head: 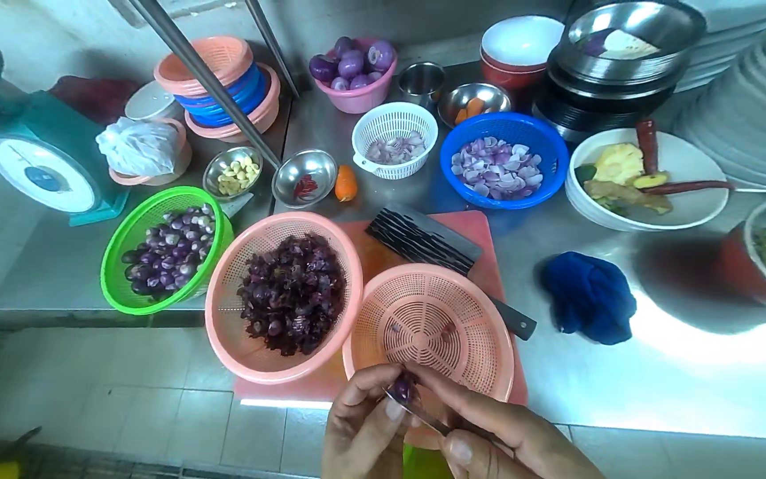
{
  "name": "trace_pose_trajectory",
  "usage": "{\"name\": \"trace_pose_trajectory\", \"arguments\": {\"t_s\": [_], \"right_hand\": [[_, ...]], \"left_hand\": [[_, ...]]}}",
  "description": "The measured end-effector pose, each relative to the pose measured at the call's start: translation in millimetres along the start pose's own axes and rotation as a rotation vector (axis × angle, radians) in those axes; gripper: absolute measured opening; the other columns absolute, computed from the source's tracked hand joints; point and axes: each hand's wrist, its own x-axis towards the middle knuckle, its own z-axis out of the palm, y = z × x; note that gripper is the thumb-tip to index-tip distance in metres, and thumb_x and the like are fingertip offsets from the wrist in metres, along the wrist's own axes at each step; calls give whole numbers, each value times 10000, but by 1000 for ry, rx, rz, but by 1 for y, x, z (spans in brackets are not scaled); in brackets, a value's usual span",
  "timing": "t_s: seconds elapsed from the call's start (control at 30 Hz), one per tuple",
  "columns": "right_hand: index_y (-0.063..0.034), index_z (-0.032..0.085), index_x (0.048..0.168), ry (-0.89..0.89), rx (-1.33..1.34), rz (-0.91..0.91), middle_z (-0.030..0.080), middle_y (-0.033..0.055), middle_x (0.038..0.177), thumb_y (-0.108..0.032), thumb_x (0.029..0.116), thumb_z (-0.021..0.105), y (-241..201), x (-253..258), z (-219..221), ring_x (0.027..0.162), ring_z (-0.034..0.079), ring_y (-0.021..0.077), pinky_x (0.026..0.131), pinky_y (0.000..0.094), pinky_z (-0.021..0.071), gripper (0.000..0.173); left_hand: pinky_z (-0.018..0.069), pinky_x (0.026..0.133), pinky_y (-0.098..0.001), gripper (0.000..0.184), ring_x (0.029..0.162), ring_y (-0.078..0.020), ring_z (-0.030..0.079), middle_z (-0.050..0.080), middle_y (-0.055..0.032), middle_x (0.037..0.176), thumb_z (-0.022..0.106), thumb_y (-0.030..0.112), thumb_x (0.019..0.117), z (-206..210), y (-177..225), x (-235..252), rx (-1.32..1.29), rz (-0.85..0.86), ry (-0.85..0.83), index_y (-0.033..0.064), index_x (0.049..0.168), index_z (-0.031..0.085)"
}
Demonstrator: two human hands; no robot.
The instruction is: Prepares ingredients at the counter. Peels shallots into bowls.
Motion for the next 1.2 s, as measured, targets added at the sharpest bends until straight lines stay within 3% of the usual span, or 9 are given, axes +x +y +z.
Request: {"name": "trace_pose_trajectory", "arguments": {"t_s": [0.1,0.2,0.37,0.6,0.73,0.93,1.2], "right_hand": [[-34,439,1541,-16,52,10,647,50,937,-150,1086,480,-2,0,-2,702,561,57,617,210,488,472],[-46,455,1534,-40,90,46,645,34,917,-147,1085,473,-3,-1,-4,674,536,38,591,198,459,460],[-61,532,1481,-50,143,66,642,-19,889,-144,1093,448,-2,-1,-12,641,497,-7,561,162,420,406],[-46,369,1581,-89,77,27,631,47,926,-151,1084,468,-5,-5,-11,677,539,65,591,223,463,517],[-56,421,1558,-109,79,18,641,53,935,-153,1087,467,-4,-5,-11,677,544,53,593,212,469,483],[-67,506,1504,-102,146,51,642,-20,874,-145,1099,419,-1,-5,-17,642,504,-5,559,160,422,422],[-35,424,1551,-93,35,-31,643,53,917,-154,1093,457,-3,-4,-14,682,544,52,604,208,470,474]], "left_hand": [[597,866,-255,299,963,-102,724,758,-77,1110,765,132,895,-3,0,-1,68,19,-29,79,1189,763],[605,815,-233,268,888,-75,729,772,-55,1025,806,131,850,-1,0,-2,126,36,15,91,1114,786],[580,771,-181,237,852,-28,706,768,-23,1022,769,148,895,-6,1,0,165,66,-85,115,1129,785],[587,799,-192,246,872,-39,714,770,-22,1013,793,144,868,-4,-2,-1,158,75,-62,110,1112,786],[598,798,-203,247,866,-48,722,771,-27,1018,793,132,868,-3,-1,-1,192,100,-82,105,1113,781],[577,758,-176,232,829,-25,702,768,-29,1018,771,133,893,-4,0,-3,181,78,-122,104,1123,778],[594,744,-191,217,823,-48,717,770,-49,1002,741,144,920,-4,1,-4,170,72,-87,80,1124,776]]}}
